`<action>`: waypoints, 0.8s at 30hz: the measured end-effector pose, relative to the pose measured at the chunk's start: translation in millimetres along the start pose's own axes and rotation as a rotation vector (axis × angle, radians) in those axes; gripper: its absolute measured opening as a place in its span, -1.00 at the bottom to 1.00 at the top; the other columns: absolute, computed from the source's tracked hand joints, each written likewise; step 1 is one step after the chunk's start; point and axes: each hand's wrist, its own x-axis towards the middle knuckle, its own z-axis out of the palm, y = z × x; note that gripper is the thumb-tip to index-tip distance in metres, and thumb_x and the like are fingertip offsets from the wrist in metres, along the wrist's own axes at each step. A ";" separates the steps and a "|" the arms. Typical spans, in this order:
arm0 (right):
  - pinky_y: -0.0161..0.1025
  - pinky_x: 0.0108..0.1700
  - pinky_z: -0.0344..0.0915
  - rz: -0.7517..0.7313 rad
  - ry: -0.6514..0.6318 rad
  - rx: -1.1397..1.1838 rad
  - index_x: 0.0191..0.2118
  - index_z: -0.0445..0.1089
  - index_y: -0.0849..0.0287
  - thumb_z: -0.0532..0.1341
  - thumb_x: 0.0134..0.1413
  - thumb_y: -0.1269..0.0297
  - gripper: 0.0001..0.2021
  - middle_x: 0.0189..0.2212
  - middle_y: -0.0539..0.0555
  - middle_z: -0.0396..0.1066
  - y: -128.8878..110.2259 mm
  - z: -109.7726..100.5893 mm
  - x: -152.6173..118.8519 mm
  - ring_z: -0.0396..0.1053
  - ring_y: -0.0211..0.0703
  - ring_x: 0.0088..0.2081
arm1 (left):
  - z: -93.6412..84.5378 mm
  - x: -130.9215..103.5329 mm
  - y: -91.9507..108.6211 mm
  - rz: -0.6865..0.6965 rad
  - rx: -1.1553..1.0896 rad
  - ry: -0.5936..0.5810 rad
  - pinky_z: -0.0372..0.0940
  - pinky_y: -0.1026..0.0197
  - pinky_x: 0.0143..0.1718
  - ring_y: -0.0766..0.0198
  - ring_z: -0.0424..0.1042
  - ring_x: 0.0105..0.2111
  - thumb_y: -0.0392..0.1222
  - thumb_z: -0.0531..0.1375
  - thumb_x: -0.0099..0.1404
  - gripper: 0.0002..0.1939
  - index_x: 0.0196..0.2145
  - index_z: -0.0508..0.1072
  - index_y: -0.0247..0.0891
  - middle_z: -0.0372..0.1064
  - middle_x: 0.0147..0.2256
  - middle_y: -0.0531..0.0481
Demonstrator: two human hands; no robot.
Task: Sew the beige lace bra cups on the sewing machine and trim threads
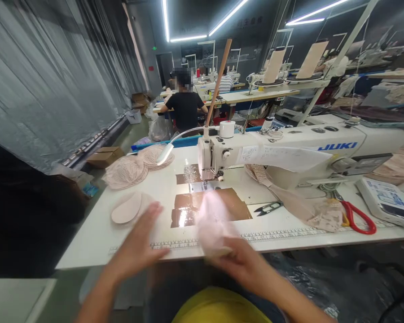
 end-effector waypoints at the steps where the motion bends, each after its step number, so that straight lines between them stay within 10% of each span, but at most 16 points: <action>1: -0.31 -0.44 0.28 -0.007 -0.212 0.025 -0.38 0.41 0.19 0.31 -0.03 0.16 -0.80 -0.47 0.00 0.38 -1.4 12.7 9.2 0.34 -0.18 -0.43 | 2.2 -4.1 18.9 0.080 -0.135 -0.162 0.11 -0.01 0.19 -0.03 0.12 0.20 -0.03 0.31 0.03 -0.07 0.29 -0.01 -0.08 0.01 0.27 -0.12; 4: -0.34 -0.38 0.22 -0.171 -0.344 0.001 -0.40 0.37 0.20 0.20 0.04 0.33 -0.94 -0.48 -0.02 0.34 -14.9 30.4 22.4 0.28 -0.26 -0.43 | 12.1 -12.0 50.5 0.121 -0.337 -0.379 0.30 0.13 -0.01 0.11 0.39 -0.04 -0.19 0.22 0.12 -0.35 0.18 0.21 -0.06 0.35 0.04 -0.05; 9: -0.35 -0.47 0.12 -0.401 0.151 -0.248 -0.45 0.23 0.14 0.17 -0.05 0.42 -0.91 -0.51 -0.04 0.26 -26.3 3.5 23.8 0.15 -0.30 -0.51 | 16.0 -23.0 13.2 -0.127 -0.184 0.122 0.31 0.16 -0.22 0.13 0.40 -0.24 -0.28 0.08 0.16 -0.75 -0.23 0.49 -0.19 0.43 -0.26 -0.06; 12: -0.33 -0.44 0.15 -0.296 0.310 -0.222 -0.45 0.23 0.13 0.17 0.00 0.33 -0.92 -0.49 -0.01 0.28 -18.4 -2.2 30.1 0.21 -0.25 -0.47 | 24.3 -26.8 6.7 -0.246 -0.465 0.163 0.32 0.16 -0.23 0.14 0.42 -0.27 -0.12 0.10 0.25 -0.73 -0.15 0.48 -0.22 0.44 -0.28 -0.06; 18: -0.32 -0.40 0.20 0.131 -0.281 0.302 -0.35 0.38 0.23 0.20 0.03 0.18 -0.81 -0.46 -0.01 0.35 -0.3 18.1 43.0 0.26 -0.25 -0.43 | 51.8 -22.1 53.7 0.062 -1.288 -0.452 0.28 -0.02 -0.04 0.07 0.41 -0.08 0.22 0.24 0.11 -0.08 0.30 -0.13 0.09 0.31 0.03 -0.15; 24: -0.30 -0.37 0.21 0.281 -0.454 0.617 -0.35 0.43 0.30 0.33 -0.10 0.15 -0.72 -0.49 -0.01 0.36 6.7 17.8 39.6 0.26 -0.28 -0.47 | 44.6 -19.9 50.0 0.128 -1.382 -0.548 0.39 0.15 -0.24 0.21 0.52 -0.30 0.24 0.33 -0.05 0.23 0.23 -0.55 0.30 0.16 0.14 -0.19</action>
